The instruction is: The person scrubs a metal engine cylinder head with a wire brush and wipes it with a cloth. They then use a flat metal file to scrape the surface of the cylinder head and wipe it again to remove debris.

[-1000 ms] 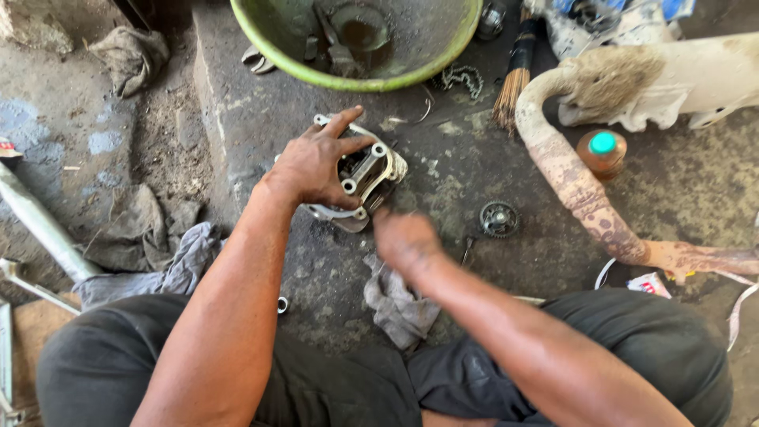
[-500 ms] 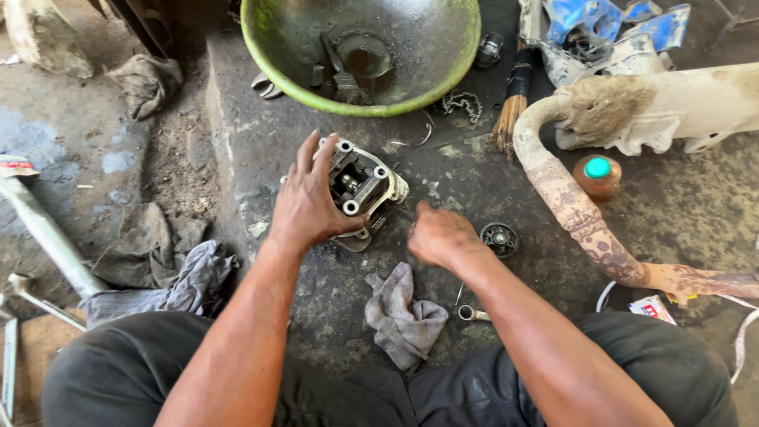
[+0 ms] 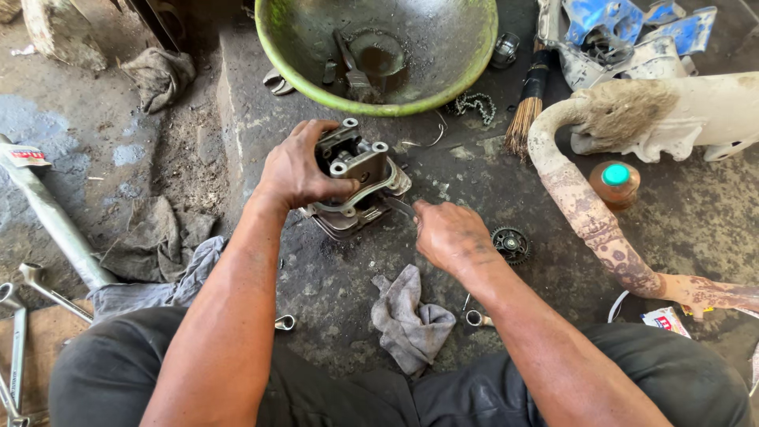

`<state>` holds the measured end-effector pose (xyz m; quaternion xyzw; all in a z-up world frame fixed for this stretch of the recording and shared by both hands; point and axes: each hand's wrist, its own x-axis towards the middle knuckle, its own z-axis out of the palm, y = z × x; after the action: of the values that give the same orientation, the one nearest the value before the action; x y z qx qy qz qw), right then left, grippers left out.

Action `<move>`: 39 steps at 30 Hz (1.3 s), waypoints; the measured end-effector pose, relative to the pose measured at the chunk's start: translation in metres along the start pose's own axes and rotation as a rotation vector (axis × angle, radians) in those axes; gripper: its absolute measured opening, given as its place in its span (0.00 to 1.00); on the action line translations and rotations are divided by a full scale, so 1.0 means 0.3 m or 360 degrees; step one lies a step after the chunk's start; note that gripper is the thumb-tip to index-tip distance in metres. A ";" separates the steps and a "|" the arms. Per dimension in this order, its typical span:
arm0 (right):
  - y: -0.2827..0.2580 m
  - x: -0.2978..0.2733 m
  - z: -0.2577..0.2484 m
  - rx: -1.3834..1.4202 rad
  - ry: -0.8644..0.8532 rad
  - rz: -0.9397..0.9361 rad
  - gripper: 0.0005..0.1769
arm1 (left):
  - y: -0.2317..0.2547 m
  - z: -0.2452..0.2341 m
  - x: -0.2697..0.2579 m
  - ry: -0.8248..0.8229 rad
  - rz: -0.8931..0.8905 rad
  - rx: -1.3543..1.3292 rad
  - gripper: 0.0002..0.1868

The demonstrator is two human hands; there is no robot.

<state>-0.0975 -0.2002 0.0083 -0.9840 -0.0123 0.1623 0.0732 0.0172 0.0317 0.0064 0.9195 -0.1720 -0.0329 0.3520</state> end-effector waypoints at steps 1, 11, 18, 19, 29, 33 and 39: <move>0.000 0.006 0.010 -0.0046 0.0005 -0.0025 0.20 | 0.010 -0.002 0.004 0.0018 0.0021 0.0020 0.51; 0.115 0.146 0.059 0.0466 -0.0342 -0.0067 0.22 | 0.029 0.037 -0.030 0.0076 0.0039 -0.0010 0.51; 0.278 0.149 -0.003 -0.0145 -0.0437 0.0304 0.23 | 0.145 0.093 -0.123 0.0302 0.0322 -0.0019 0.40; 0.317 0.178 0.011 -0.0165 -0.0282 0.0348 0.23 | 0.177 0.104 -0.134 0.0347 0.0528 0.0134 0.38; 0.385 0.130 -0.014 0.2008 -0.0314 0.0477 0.40 | 0.278 0.337 -0.270 0.0117 0.2144 0.1442 0.17; 0.424 0.064 -0.080 0.1745 -0.0553 0.0359 0.36 | 0.258 0.396 -0.323 0.0151 0.2632 0.1919 0.17; 0.426 0.079 -0.036 0.1722 -0.0455 0.0330 0.30 | 0.260 0.429 -0.340 0.0354 0.2617 0.1807 0.13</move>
<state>-0.0715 -0.3269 -0.0081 -0.7707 0.1594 0.2833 0.5481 -0.1248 -0.0696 -0.0449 0.5448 -0.7099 0.3934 -0.2111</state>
